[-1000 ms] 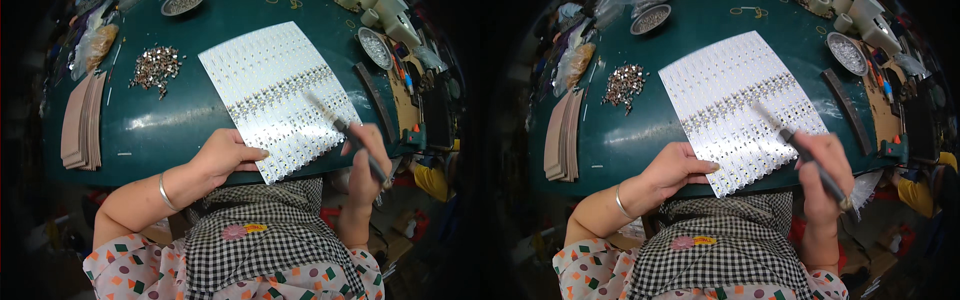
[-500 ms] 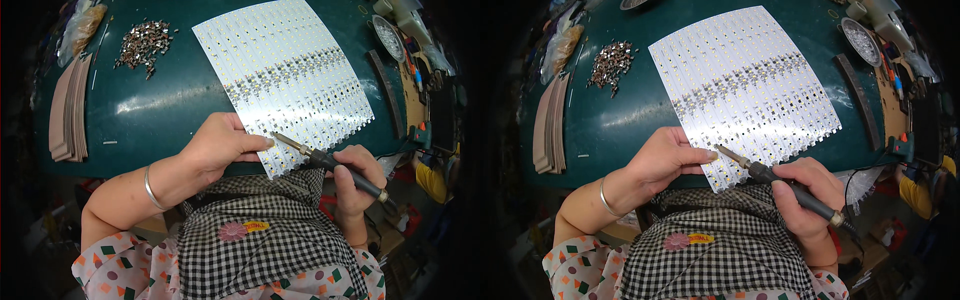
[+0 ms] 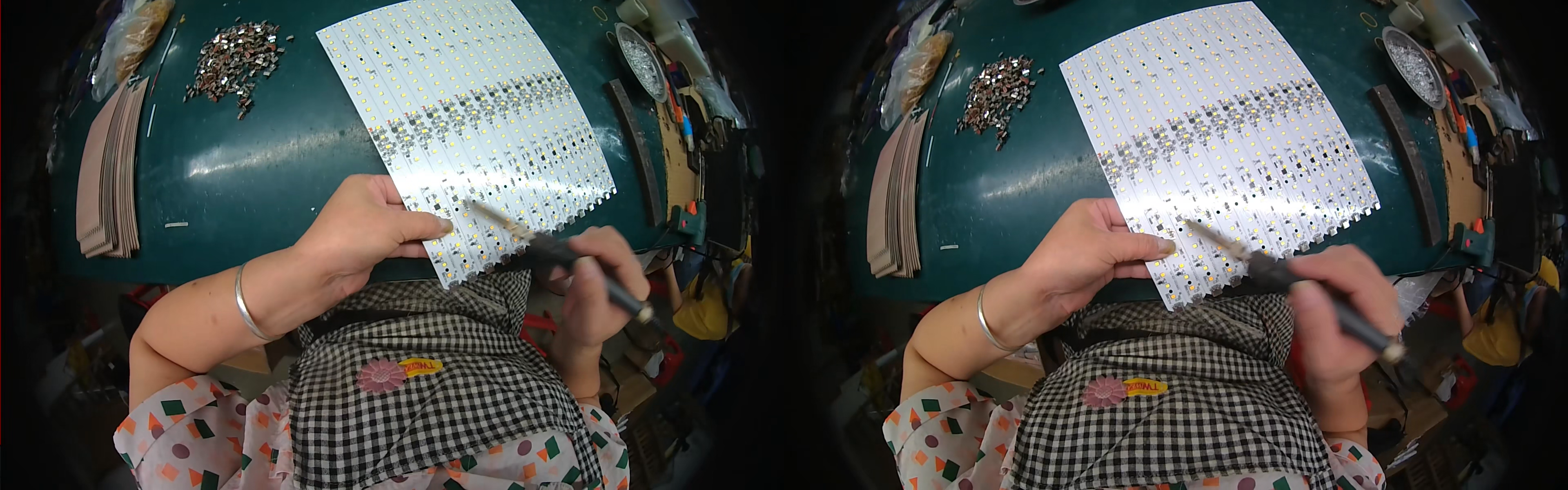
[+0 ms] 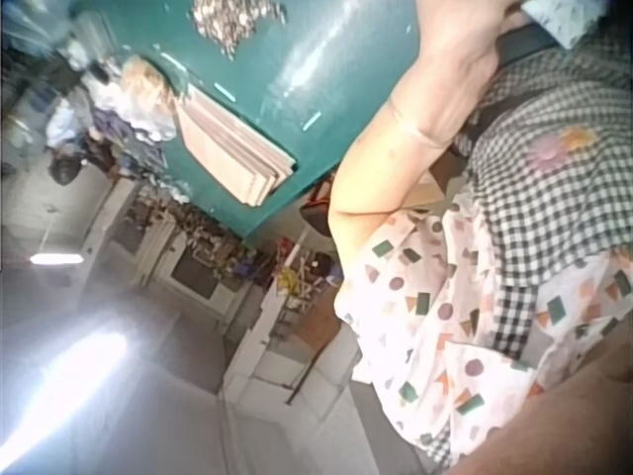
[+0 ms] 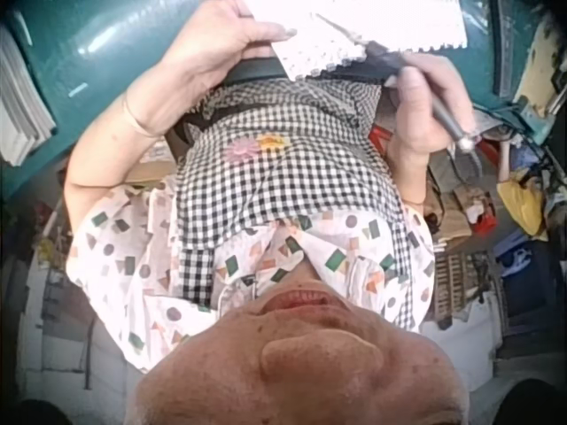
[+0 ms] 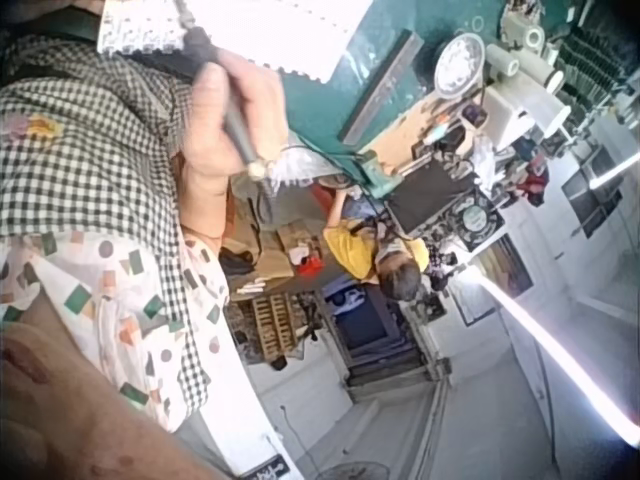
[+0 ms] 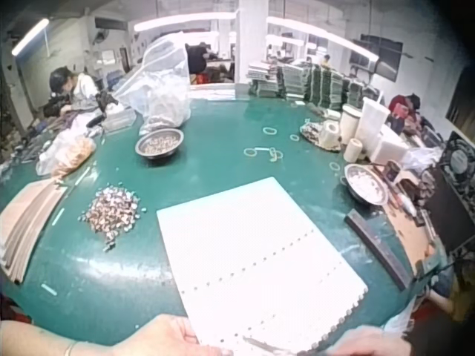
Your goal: The person pours electronic components from a plastic bag onto the table, inserts the components into slots on a board sheet by hand, and solders them in place using a soldering iron.
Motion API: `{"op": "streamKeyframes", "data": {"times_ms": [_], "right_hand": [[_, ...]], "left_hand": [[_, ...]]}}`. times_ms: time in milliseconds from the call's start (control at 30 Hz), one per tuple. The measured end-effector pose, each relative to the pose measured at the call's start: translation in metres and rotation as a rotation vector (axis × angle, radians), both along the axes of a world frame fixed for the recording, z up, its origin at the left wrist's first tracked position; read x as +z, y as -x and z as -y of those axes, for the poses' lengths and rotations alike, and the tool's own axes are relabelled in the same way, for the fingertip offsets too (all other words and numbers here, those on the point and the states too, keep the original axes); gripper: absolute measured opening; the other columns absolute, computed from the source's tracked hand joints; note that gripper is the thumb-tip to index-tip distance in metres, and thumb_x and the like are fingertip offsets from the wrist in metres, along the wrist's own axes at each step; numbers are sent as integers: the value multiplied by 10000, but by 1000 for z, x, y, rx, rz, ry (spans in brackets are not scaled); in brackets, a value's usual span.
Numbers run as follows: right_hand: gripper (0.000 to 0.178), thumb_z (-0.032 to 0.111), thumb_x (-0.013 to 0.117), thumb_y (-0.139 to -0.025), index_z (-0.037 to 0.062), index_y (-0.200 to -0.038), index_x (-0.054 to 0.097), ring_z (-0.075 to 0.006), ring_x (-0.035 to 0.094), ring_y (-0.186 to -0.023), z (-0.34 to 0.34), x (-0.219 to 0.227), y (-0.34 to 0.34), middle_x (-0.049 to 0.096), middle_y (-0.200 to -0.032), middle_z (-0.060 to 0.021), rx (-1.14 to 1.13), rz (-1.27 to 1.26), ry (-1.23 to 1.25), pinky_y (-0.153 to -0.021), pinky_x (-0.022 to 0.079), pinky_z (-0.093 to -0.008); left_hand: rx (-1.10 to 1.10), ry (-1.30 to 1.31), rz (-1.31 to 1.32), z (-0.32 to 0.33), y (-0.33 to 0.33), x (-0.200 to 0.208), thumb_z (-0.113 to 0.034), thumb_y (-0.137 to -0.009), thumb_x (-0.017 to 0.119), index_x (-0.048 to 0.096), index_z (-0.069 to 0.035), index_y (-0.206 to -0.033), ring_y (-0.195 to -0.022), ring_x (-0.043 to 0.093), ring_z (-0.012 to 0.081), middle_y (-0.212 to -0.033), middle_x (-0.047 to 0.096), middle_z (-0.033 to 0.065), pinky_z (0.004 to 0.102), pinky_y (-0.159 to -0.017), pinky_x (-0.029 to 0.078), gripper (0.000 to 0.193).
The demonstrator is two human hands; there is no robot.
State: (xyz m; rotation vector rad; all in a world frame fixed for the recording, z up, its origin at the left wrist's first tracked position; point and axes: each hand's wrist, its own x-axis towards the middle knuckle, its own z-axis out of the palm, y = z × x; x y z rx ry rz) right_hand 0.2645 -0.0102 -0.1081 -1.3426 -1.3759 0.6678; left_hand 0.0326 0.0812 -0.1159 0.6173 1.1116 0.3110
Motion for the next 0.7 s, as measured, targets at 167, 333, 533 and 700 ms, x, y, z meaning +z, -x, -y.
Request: {"op": "streamKeyframes", "data": {"times_ms": [167, 333, 533, 700], "right_hand": [[435, 247, 530, -974, -113, -1216, 508, -157, 575, -621, -4, -4, -25, 643, -847, -178, -138, -430, -122, -576, 481, -256], [435, 264, 520, -1000, -92, -1250, 517, -160, 612, -709, -7, -12, -26, 677, -980, -196, -156, -169, -144, -661, 498, -255], [245, 130, 613, -934, -7, -1137, 609, -147, 609, -871, -1, -19, -34, 674, -1075, -141, -165, 158, -78, -782, 479, -247], [400, -24, 692, -832, 22, -1195, 531, -120, 611, -850, 6, -24, -29, 616, -1090, -97, -374, 50, -39, -767, 492, -243]], "left_hand": [[-29, 7, -31, 0, -1, 0, -7, -853, 676, 657, 59, -1080, -921, 692, 191, -1042, 699, 135, 309, -821, 575, 237], [-25, 8, -15, 0, -1, 1, -11, -857, 672, 651, 63, -1094, -935, 689, 193, -1058, 695, 139, 314, -834, 573, 250], [-24, 9, -20, 0, 0, 2, -11, -847, 680, 648, 62, -1097, -936, 690, 194, -1060, 694, 140, 313, -842, 572, 263], [-18, 16, -16, 2, 2, 2, -9, -845, 680, 648, 62, -1096, -934, 690, 195, -1062, 694, 140, 313, -843, 572, 262]]}}
